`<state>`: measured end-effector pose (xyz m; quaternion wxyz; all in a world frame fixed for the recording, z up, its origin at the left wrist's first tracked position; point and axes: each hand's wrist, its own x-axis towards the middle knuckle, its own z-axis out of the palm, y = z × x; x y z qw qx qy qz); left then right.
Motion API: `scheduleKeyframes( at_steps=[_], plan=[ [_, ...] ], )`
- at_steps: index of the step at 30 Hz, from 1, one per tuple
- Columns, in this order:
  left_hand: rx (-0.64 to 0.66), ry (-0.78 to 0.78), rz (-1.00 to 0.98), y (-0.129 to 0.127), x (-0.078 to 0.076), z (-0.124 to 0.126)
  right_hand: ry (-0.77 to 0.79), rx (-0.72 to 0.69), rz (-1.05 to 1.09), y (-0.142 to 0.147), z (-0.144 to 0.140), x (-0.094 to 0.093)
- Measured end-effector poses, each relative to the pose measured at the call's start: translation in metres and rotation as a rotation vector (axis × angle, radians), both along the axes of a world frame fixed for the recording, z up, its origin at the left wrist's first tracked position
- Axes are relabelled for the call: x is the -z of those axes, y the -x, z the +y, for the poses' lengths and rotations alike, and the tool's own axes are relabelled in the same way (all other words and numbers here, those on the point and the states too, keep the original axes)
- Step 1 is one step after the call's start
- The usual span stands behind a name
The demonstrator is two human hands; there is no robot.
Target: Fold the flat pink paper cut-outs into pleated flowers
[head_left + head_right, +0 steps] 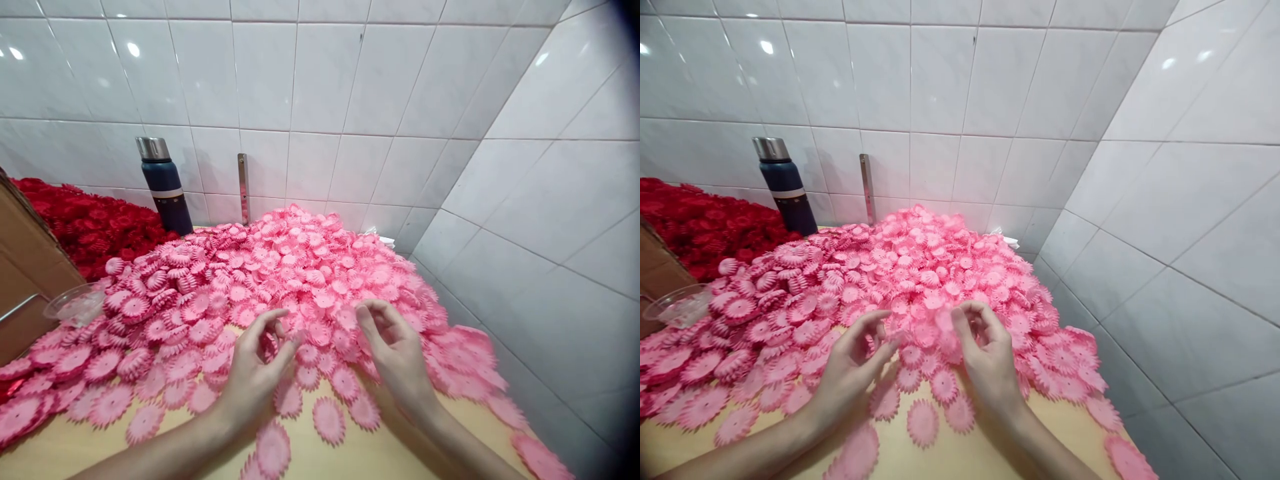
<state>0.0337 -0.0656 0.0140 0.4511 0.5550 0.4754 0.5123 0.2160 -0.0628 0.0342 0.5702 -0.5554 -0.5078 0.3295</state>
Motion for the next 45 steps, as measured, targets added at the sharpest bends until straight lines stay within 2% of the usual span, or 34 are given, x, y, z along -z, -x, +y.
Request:
scheduleKeyframes(
  at_steps=[5,14,18,21,24,27,29,34,39,42,45],
  plan=[
    [-0.021,-0.016,-0.058,-0.001,0.005,-0.002,-0.082,-0.065,-0.104,0.000,-0.001,-0.002],
    [0.183,-0.204,0.166,0.005,-0.006,0.001,-0.215,-0.385,-0.122,0.001,-0.007,0.009],
    [0.325,-0.269,0.163,0.009,0.001,-0.002,-0.156,-0.480,-0.198,0.006,-0.010,0.009],
    [0.372,-0.305,0.062,0.008,0.009,-0.004,-0.046,-0.480,-0.127,0.010,-0.010,0.008],
    [0.422,-0.278,-0.040,0.006,0.016,-0.005,0.053,-0.474,0.091,0.012,-0.009,0.010],
    [0.428,-0.251,-0.016,0.005,0.016,-0.005,0.141,-0.463,0.256,0.011,-0.008,0.011],
    [0.392,-0.239,0.019,0.005,0.013,-0.004,0.183,-0.441,0.283,0.010,-0.007,0.011],
    [0.361,-0.251,0.108,0.006,0.004,0.000,0.191,-0.422,0.306,0.013,-0.010,0.004],
    [0.345,-0.330,0.166,0.007,0.002,0.002,0.171,-0.380,0.299,0.019,-0.014,0.003],
    [0.321,-0.338,0.167,0.007,0.002,0.001,0.118,-0.395,0.172,0.017,-0.013,0.008],
    [0.307,-0.254,0.088,0.006,0.003,-0.002,0.009,-0.341,-0.020,0.012,-0.011,0.011]
  ],
)
